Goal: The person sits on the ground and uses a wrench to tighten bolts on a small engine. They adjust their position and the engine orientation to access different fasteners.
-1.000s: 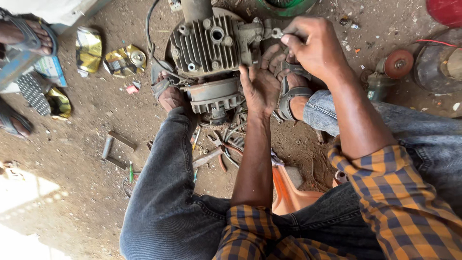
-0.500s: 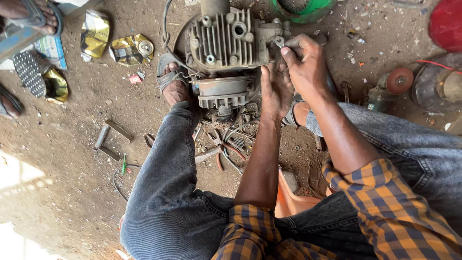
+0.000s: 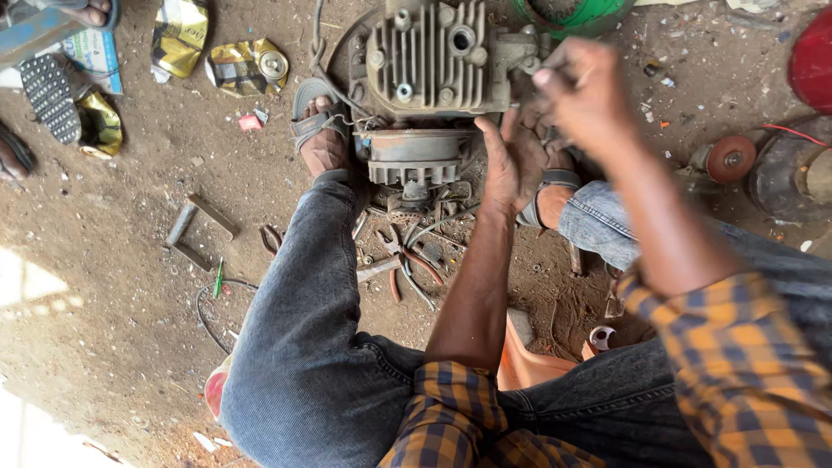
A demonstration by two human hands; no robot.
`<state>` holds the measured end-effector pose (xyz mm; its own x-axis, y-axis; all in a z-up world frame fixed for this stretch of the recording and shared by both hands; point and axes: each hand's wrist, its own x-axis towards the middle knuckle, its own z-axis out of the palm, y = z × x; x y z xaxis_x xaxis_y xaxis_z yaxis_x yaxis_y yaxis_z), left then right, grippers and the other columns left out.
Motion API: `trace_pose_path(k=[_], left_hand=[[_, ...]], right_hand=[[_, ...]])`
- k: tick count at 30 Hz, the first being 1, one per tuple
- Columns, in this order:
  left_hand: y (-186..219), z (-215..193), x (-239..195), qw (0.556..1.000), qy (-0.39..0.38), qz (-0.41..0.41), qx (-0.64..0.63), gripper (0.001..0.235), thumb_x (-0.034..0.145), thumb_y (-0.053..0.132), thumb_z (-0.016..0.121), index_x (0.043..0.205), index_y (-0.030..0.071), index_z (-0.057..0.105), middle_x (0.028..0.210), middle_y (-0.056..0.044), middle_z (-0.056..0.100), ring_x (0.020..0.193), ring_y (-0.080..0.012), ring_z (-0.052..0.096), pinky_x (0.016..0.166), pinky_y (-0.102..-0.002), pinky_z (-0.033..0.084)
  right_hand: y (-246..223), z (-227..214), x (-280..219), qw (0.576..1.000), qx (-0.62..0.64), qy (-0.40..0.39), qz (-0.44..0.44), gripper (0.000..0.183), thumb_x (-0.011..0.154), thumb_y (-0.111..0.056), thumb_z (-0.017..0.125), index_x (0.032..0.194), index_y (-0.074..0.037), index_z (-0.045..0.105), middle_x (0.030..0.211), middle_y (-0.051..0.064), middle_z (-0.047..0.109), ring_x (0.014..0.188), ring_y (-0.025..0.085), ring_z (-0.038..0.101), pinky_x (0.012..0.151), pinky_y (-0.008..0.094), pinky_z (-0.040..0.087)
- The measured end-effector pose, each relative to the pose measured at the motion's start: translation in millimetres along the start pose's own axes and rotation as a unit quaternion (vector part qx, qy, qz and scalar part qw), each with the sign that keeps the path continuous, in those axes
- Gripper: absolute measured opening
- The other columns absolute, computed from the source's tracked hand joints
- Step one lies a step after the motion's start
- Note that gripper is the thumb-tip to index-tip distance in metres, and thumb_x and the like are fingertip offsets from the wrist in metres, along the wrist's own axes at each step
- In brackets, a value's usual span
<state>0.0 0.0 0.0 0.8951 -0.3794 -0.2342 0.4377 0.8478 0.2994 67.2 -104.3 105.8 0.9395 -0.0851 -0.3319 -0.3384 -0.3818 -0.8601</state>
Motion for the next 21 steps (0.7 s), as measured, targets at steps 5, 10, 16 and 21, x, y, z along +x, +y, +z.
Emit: trace_pose_path(k=[5, 10, 16, 21], left_hand=[[3, 5, -1, 0.998, -0.036, 0.027, 0.035, 0.106, 0.092, 0.093, 0.032, 0.145, 0.002, 0.045, 0.148, -0.016, 0.05, 0.136, -0.03, 0.051, 0.106, -0.05, 0.047], [6, 8, 2, 0.999, -0.011, 0.031, 0.012, 0.102, 0.092, 0.091, 0.028, 0.147, 0.007, 0.048, 0.15, -0.015, 0.051, 0.133, -0.0289, 0.052, 0.105, -0.048, 0.046], [-16, -8, 4, 0.998, -0.009, 0.038, -0.044, 0.095, 0.101, 0.087, 0.029, 0.144, 0.005, 0.049, 0.127, -0.009, 0.055, 0.117, -0.0218, 0.053, 0.101, -0.044, 0.045], [-25, -16, 9, 0.995, -0.009, 0.051, -0.082, 0.091, 0.107, 0.088, 0.036, 0.138, 0.004, 0.048, 0.115, -0.004, 0.052, 0.103, -0.0187, 0.049, 0.092, -0.037, 0.041]], right_hand=[[-25, -49, 29, 0.943, -0.263, -0.149, -0.142, 0.011, 0.104, -0.011, 0.075, 0.107, -0.001, 0.072, 0.088, 0.012, 0.073, 0.07, 0.019, 0.067, 0.061, 0.037, 0.051], [-30, -38, -2, 0.96, -0.237, -0.037, -0.146, 0.006, 0.105, -0.005, 0.071, 0.105, 0.001, 0.071, 0.087, 0.012, 0.072, 0.072, 0.017, 0.066, 0.06, 0.033, 0.049], [-9, 4, -23, 0.999, -0.003, 0.034, 0.029, 0.005, 0.105, -0.007, 0.068, 0.107, -0.003, 0.066, 0.079, 0.005, 0.069, 0.057, 0.007, 0.058, 0.043, 0.024, 0.043], [3, 19, -19, 0.992, 0.106, 0.063, 0.041, 0.006, 0.106, -0.007, 0.065, 0.103, -0.004, 0.061, 0.073, 0.004, 0.064, 0.048, 0.008, 0.052, 0.038, 0.026, 0.039]])
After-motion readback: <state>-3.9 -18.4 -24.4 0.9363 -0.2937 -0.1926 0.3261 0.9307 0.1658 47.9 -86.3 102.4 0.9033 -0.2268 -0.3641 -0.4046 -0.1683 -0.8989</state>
